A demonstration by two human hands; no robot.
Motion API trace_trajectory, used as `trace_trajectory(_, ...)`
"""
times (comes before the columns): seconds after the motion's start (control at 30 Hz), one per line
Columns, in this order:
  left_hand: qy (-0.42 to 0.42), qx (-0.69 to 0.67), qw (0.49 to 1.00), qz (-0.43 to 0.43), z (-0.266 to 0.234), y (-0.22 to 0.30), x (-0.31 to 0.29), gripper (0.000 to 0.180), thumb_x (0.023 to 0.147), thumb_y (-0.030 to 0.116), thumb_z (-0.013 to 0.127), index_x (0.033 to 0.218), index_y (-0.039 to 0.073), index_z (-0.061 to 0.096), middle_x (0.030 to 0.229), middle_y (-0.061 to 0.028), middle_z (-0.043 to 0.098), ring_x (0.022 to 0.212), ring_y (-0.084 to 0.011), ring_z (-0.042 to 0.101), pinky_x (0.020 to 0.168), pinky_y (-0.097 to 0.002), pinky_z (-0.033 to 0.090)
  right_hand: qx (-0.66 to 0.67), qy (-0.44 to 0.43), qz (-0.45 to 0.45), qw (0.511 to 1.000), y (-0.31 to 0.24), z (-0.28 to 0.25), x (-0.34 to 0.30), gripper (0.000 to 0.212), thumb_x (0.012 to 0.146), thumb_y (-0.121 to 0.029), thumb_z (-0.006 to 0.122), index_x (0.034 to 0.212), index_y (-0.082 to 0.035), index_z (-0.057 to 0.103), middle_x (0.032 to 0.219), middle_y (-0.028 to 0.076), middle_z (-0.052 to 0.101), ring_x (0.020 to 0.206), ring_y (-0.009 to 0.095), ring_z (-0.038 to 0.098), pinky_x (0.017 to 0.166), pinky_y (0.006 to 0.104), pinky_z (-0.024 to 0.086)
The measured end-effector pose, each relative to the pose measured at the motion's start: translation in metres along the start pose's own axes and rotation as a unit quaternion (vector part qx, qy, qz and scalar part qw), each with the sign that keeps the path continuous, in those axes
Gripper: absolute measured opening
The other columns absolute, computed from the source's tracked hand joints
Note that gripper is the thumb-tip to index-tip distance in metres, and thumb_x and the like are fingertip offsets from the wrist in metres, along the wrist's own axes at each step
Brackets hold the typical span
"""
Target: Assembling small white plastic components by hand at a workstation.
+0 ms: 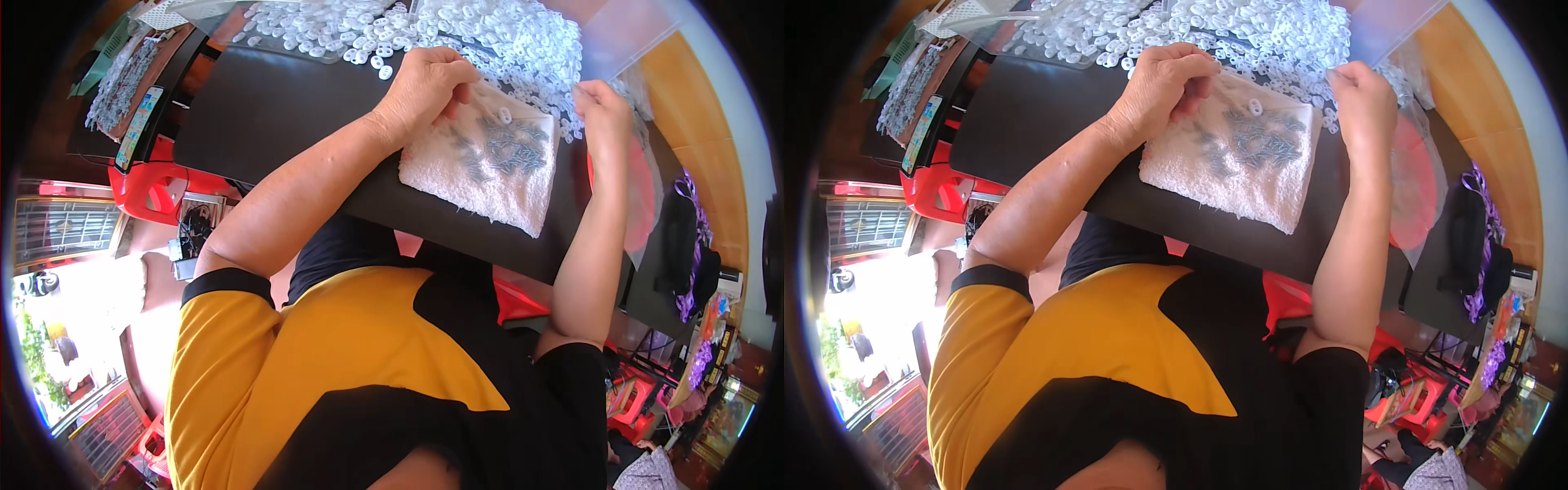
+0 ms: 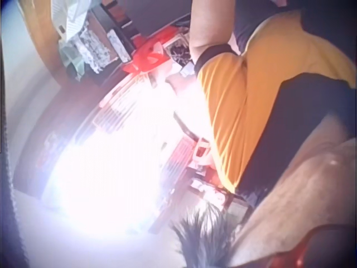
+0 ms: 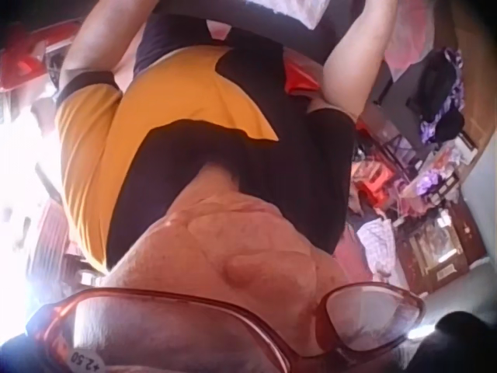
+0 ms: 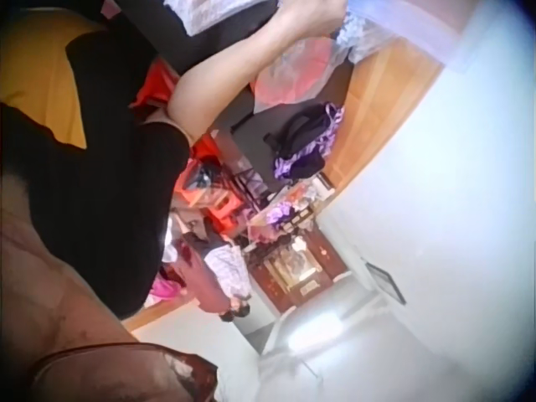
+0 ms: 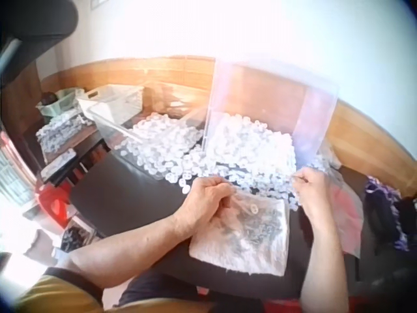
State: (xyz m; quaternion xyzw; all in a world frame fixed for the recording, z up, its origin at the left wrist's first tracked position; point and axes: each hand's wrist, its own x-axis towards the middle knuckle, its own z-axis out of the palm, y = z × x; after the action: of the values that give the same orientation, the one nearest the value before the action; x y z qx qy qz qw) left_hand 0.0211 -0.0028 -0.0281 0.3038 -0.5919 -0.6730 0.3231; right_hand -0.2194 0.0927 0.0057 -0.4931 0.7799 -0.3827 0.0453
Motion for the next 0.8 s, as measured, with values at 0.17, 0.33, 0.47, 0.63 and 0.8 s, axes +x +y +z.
trace_trajectory(0.17, -0.012, 0.031, 0.999, 0.001, 0.004, 0.001, -0.001, 0.016, 0.085, 0.018, 0.062, 0.084, 0.002, 0.063, 0.065, -0.0016, 0.057, 0.049, -0.0081, 0.048, 0.042, -0.0251, 0.038, -0.269, -0.073, -0.030, 0.960, 0.002, 0.016, 0.012, 0.028, 0.086, -0.031, 0.060, 0.091, -0.005, 0.071, 0.092, 0.017, 0.070, 0.090, 0.038, 0.065, 0.078, 0.0461, 0.049)
trace_trajectory(0.33, -0.016, 0.046, 0.999, 0.001, 0.005, 0.002, -0.001, 0.017, 0.084, 0.018, 0.061, 0.085, 0.002, 0.065, 0.066, -0.0017, 0.058, 0.049, -0.0080, 0.049, 0.044, -0.0244, 0.040, -0.355, -0.076, -0.030, 0.931, 0.000, 0.035, 0.010, 0.028, 0.084, -0.031, 0.060, 0.092, -0.006, 0.069, 0.095, 0.020, 0.068, 0.093, 0.040, 0.064, 0.079, 0.0501, 0.049)
trace_trajectory(0.47, -0.010, 0.055, 0.998, 0.000, 0.006, 0.005, -0.003, 0.018, 0.084, 0.019, 0.061, 0.085, 0.002, 0.065, 0.066, -0.0019, 0.059, 0.049, -0.0085, 0.048, 0.045, -0.0247, 0.040, -0.358, -0.071, -0.080, 0.928, -0.003, 0.035, 0.009, 0.027, 0.083, -0.029, 0.061, 0.093, -0.005, 0.067, 0.094, 0.019, 0.068, 0.093, 0.040, 0.063, 0.077, 0.0500, 0.048)
trace_trajectory(0.63, 0.023, -0.031, 0.999, -0.001, 0.002, 0.000, -0.002, 0.018, 0.084, 0.018, 0.061, 0.082, 0.001, 0.065, 0.065, -0.0041, 0.059, 0.048, -0.0101, 0.050, 0.043, -0.0258, 0.039, -0.175, -0.157, -0.128, 0.963, -0.051, 0.029, -0.013, 0.022, 0.082, -0.024, 0.061, 0.088, -0.004, 0.067, 0.089, 0.018, 0.068, 0.089, 0.038, 0.064, 0.076, 0.0489, 0.048)
trace_trajectory(0.8, 0.041, -0.089, 0.995, -0.006, 0.002, -0.003, 0.003, 0.017, 0.084, 0.016, 0.061, 0.077, 0.000, 0.063, 0.065, -0.0061, 0.059, 0.048, -0.0122, 0.052, 0.041, -0.0272, 0.039, -0.273, -0.184, -0.326, 0.886, -0.056, 0.042, -0.015, 0.010, 0.080, -0.015, 0.062, 0.081, -0.006, 0.067, 0.085, 0.012, 0.067, 0.087, 0.033, 0.063, 0.078, 0.0456, 0.047)
